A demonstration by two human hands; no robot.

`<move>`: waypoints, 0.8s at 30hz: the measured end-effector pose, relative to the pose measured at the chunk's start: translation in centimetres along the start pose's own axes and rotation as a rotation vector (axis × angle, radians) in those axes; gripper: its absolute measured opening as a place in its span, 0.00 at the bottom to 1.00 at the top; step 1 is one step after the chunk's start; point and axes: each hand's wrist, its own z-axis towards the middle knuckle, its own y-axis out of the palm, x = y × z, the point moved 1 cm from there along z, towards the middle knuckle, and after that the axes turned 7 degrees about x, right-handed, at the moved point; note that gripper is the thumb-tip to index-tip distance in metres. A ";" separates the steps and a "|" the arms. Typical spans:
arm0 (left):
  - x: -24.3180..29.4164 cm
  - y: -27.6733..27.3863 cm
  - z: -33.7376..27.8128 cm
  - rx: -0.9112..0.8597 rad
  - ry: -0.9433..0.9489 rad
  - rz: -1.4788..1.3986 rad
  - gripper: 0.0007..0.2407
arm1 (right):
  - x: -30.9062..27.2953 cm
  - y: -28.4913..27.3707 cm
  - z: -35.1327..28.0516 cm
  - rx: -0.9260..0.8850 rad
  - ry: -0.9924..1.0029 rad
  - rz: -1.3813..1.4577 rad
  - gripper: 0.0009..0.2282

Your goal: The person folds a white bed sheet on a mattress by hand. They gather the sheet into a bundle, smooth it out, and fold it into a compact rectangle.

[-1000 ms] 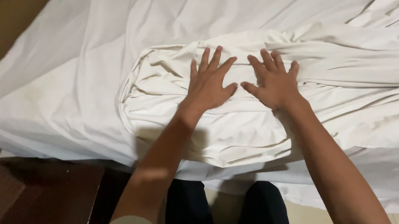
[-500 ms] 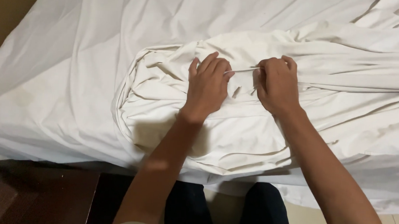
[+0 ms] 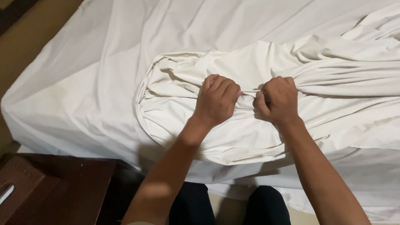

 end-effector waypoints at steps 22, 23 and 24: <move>3.0 -0.6 -2.1 -0.206 -0.242 -0.036 0.04 | -3.9 -2.1 0.1 -0.386 0.437 -0.011 0.12; 2.9 -0.5 -2.0 -0.236 -0.315 -0.063 0.05 | -3.7 -2.0 0.0 -0.394 0.444 -0.013 0.12; 2.7 -0.4 -1.9 -0.265 -0.388 -0.090 0.06 | -3.5 -1.9 -0.1 -0.402 0.451 -0.015 0.12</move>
